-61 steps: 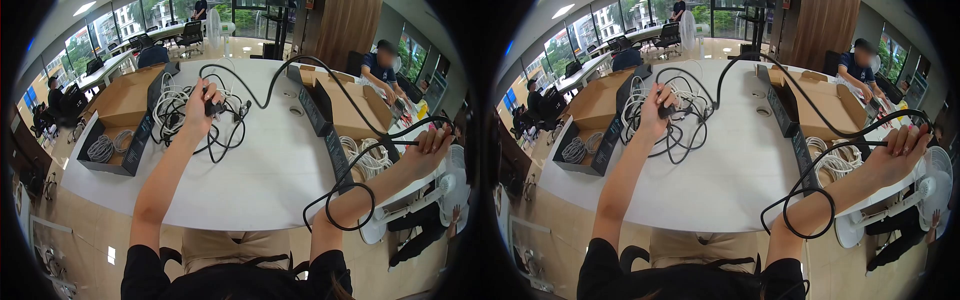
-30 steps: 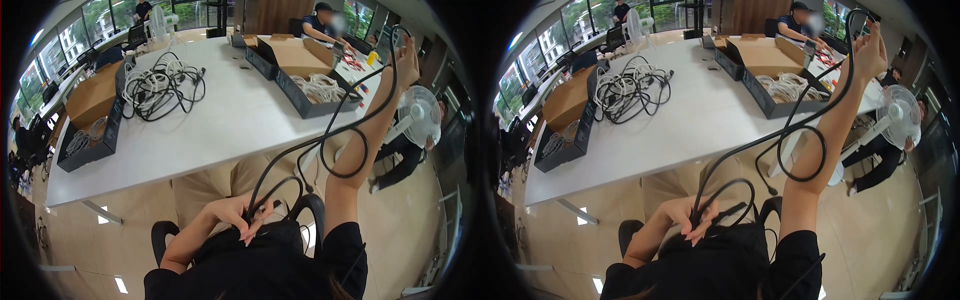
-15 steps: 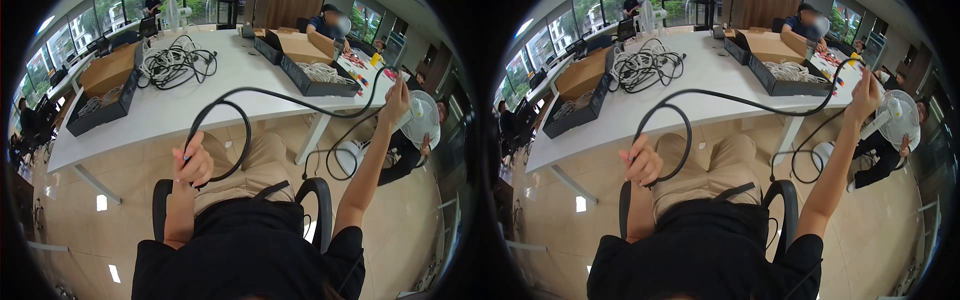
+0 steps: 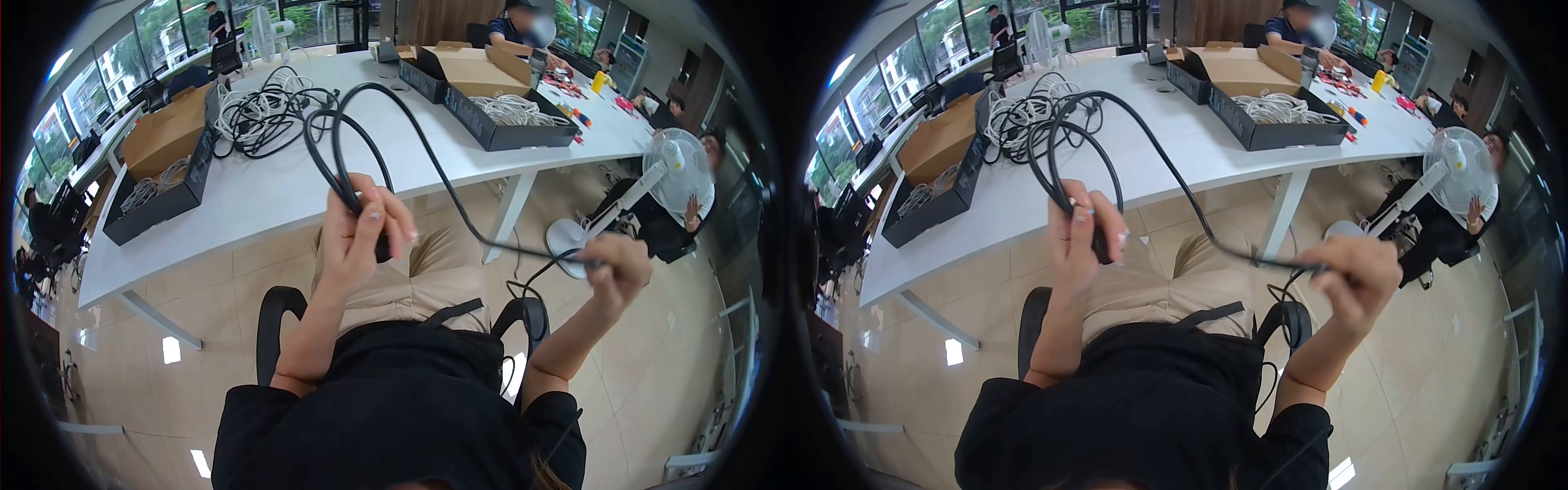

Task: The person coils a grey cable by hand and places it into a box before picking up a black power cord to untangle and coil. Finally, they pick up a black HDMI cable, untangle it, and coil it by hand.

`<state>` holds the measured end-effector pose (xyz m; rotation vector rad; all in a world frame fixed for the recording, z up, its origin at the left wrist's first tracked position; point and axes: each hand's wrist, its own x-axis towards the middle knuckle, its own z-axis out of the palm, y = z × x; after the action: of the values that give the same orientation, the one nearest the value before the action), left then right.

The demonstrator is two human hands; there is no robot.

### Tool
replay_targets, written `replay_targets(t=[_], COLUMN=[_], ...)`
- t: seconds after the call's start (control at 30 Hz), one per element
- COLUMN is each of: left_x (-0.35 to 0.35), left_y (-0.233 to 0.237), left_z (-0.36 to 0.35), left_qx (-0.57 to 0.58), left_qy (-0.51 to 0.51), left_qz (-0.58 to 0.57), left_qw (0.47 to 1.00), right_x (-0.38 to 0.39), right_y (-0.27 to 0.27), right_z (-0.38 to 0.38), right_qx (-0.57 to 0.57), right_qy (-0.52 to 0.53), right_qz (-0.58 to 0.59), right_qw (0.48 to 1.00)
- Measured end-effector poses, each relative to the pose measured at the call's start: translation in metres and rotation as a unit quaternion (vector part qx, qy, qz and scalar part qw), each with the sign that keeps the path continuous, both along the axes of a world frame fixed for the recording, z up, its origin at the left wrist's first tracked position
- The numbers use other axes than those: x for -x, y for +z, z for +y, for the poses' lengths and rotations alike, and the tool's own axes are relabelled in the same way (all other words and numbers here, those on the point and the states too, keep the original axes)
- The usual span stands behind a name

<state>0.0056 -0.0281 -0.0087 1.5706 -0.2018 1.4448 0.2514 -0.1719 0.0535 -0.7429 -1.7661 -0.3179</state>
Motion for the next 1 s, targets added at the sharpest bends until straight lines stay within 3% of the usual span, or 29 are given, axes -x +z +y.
replay_targets(t=[0.07,0.23,0.47,0.57,0.6,0.67,0.7,0.8,0.93,1.0], left_x=[-0.018,-0.031,-0.046,-0.041,-0.041,-0.047,-0.050,-0.048,-0.043,-0.039], left_y=[-0.006,-0.024,-0.040,-0.039,-0.039,-0.042,-0.044,-0.048,-0.048,-0.045], left_z=[-0.004,-0.004,-0.002,0.002,0.001,-0.004,-0.010,-0.021,-0.030,-0.032], left_qx=[-0.013,0.072,0.107,0.063,0.064,0.066,0.130,0.193,0.208,0.165], left_qy=[-0.010,-0.183,-0.172,-0.186,-0.205,-0.247,-0.285,-0.360,-0.462,-0.442], left_qz=[-0.003,0.026,0.088,0.208,0.213,0.222,0.214,0.191,0.124,0.150], left_qw=[1.000,0.980,0.975,0.958,0.953,0.941,0.925,0.893,0.853,0.869], right_x=[0.020,0.041,0.047,0.038,0.040,0.046,0.048,0.031,0.042,0.044], right_y=[-0.008,-0.014,-0.032,-0.034,-0.034,-0.035,-0.035,-0.038,-0.037,-0.034], right_z=[-0.010,-0.014,0.022,0.031,0.035,0.038,0.039,0.041,0.037,0.032], right_qx=[0.022,0.122,0.147,0.171,0.158,0.130,0.144,0.173,0.148,0.149], right_qy=[0.027,0.007,-0.011,0.023,-0.010,-0.080,-0.097,-0.029,-0.041,-0.063], right_qz=[0.016,0.009,0.089,0.056,0.085,0.143,0.185,0.211,0.250,0.246], right_qw=[0.999,0.992,0.985,0.983,0.984,0.978,0.967,0.962,0.956,0.956])
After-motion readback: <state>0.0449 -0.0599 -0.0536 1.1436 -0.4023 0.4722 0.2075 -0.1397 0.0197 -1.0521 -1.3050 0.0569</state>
